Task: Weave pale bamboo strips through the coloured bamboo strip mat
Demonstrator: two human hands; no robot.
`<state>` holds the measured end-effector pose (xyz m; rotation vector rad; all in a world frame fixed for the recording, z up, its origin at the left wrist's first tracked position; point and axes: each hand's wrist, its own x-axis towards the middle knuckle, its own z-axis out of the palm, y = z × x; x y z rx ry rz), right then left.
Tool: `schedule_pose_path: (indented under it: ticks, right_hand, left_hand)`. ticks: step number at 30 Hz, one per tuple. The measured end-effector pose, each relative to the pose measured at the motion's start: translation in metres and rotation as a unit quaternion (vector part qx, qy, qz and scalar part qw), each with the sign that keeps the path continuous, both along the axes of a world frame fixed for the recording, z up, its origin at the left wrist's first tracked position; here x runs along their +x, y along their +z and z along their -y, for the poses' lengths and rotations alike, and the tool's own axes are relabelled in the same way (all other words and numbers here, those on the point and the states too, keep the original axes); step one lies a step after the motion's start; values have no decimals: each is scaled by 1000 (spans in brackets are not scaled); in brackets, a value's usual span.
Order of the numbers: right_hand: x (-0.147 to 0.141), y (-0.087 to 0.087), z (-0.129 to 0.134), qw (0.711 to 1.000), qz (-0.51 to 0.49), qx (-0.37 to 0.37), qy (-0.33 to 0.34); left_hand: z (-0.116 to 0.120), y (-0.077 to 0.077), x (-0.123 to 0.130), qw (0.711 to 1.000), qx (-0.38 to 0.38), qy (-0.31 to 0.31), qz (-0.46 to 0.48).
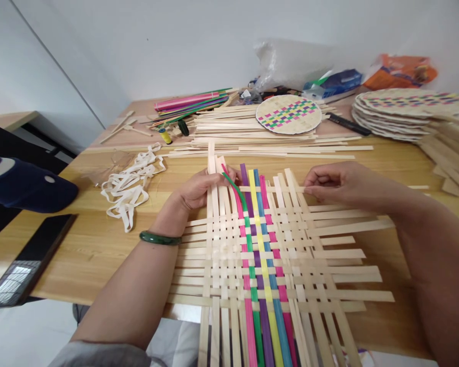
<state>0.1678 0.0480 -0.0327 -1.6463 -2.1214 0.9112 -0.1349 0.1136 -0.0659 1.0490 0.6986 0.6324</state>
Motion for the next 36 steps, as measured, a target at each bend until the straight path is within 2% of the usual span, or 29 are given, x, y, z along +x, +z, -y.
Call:
schedule_pose_path:
  ticks: [4, 10, 20, 27, 32, 36]
  right_hand:
    - [1, 0, 1, 1000, 8, 11, -3]
    - [-2, 5, 2, 1000, 17, 24, 3]
    - [-2, -6, -3, 1000, 7, 23, -3]
    - [-3, -5, -3, 999, 17, 49, 5]
    - [11, -4, -5, 998, 57, 13, -5]
    - [9, -5, -5, 997, 48, 51, -9]
  left_hand:
    - [0, 0, 0, 1000, -2, 8, 3]
    - [4, 2, 1, 996, -29, 39, -76]
    - [4, 2, 6, 996, -24, 48, -74]
    - [4, 0, 6, 994, -31, 57, -91]
    - [3, 1, 6, 993, -44, 48, -97]
    - [3, 2, 6, 993, -45, 49, -101]
